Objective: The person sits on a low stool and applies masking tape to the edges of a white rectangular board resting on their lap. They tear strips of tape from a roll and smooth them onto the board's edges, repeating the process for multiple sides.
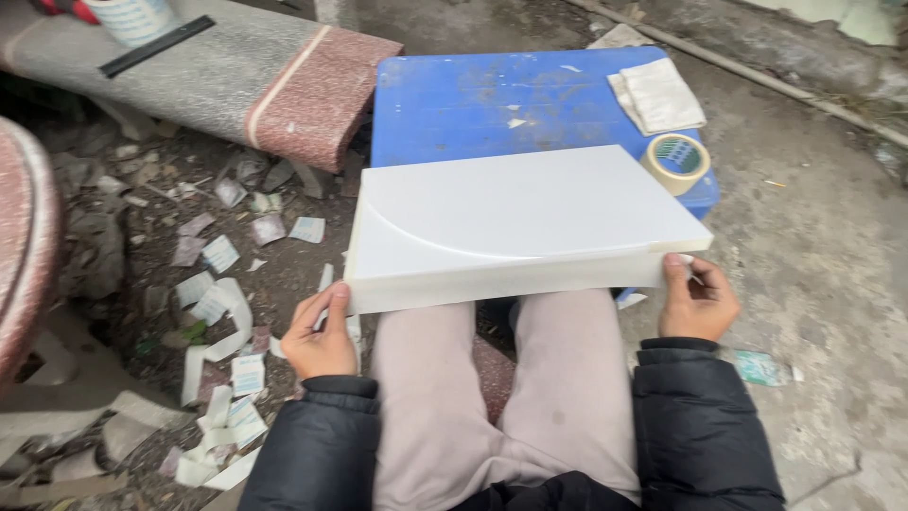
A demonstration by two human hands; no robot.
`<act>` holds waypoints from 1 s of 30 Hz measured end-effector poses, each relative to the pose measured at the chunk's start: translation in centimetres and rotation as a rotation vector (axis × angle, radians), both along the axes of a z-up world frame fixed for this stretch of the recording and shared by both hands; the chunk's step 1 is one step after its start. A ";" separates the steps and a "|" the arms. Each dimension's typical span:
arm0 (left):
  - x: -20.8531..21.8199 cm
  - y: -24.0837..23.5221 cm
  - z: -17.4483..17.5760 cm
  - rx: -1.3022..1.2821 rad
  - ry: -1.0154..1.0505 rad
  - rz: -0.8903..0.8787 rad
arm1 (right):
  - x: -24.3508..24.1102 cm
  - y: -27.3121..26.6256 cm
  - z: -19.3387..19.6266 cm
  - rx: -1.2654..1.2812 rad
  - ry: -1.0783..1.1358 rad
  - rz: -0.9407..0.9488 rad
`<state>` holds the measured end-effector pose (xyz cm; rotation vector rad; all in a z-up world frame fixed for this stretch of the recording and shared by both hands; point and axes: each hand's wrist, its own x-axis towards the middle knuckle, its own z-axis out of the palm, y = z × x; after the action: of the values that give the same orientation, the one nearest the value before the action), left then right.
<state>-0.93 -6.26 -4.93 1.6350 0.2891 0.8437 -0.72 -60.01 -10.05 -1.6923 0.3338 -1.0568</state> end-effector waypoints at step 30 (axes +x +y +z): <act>-0.1 -0.2 0.1 -0.055 -0.020 -0.028 | 1.3 3.5 1.0 -0.167 -0.014 -0.145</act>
<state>-1.03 -6.42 -4.84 1.5757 0.2726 0.8236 0.57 -56.51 -9.03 -1.8294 0.3722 -1.2318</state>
